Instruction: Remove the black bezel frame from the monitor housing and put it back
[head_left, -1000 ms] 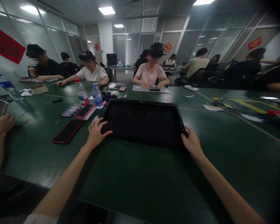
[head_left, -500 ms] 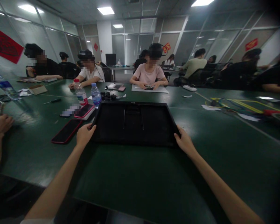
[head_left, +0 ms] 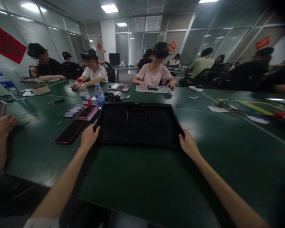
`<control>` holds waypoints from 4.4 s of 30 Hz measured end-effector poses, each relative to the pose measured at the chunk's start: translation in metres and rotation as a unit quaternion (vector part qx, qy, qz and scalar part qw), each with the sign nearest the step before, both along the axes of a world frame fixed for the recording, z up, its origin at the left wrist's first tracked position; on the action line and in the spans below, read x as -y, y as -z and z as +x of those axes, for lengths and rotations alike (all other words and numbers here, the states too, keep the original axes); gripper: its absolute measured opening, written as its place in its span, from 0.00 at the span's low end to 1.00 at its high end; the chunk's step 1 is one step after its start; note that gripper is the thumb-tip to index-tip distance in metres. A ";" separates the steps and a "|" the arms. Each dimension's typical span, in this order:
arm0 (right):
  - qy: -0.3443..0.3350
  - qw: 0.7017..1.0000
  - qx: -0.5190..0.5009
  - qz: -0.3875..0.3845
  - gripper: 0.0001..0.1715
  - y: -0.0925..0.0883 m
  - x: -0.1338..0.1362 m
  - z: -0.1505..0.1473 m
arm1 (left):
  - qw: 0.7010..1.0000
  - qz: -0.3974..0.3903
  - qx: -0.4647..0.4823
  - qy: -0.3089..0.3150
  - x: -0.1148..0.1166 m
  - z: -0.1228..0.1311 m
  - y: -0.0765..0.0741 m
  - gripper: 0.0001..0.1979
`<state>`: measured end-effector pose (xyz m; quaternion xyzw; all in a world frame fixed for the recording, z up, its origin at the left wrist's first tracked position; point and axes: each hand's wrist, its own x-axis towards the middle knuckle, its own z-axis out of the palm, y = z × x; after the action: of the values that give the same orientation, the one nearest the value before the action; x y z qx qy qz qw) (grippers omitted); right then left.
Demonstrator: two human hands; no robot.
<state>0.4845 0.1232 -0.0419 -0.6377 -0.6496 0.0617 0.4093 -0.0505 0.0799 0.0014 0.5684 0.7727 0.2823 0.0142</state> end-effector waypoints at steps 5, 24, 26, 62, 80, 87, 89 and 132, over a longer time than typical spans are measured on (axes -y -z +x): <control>0.009 0.999 0.031 0.009 0.39 -0.001 0.002 -0.006 | 0.999 -0.042 0.011 -0.011 -0.002 0.005 0.002 0.29; 0.020 0.999 -0.022 0.019 0.36 0.003 -0.003 0.007 | 0.994 -0.060 0.084 -0.021 -0.006 0.002 -0.001 0.32; 0.022 0.999 -0.033 0.015 0.37 0.003 -0.003 0.007 | 0.995 -0.051 0.084 -0.020 -0.007 0.002 -0.001 0.32; 0.023 0.998 0.031 0.046 0.36 -0.005 0.004 -0.001 | 0.996 0.048 -0.076 -0.002 0.002 0.016 -0.007 0.29; -0.049 0.964 0.254 0.066 0.47 -0.030 0.041 -0.064 | 0.962 0.062 -0.167 0.206 0.014 0.071 -0.007 0.34; -0.052 0.963 0.252 0.074 0.45 -0.029 0.040 -0.067 | 0.960 0.057 -0.181 0.208 0.015 0.075 -0.010 0.32; -0.049 0.967 0.238 0.080 0.46 -0.030 0.040 -0.067 | 0.962 0.059 -0.171 0.202 0.016 0.074 -0.012 0.30; 0.083 0.910 -0.407 -0.001 0.38 -0.025 0.046 0.051 | 0.976 0.025 0.198 0.088 -0.016 -0.031 0.023 0.26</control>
<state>0.5356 0.0767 -0.0167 -0.6092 -0.3714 0.2822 0.6413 -0.0815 0.0957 -0.0214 0.5669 0.6943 0.4061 0.1777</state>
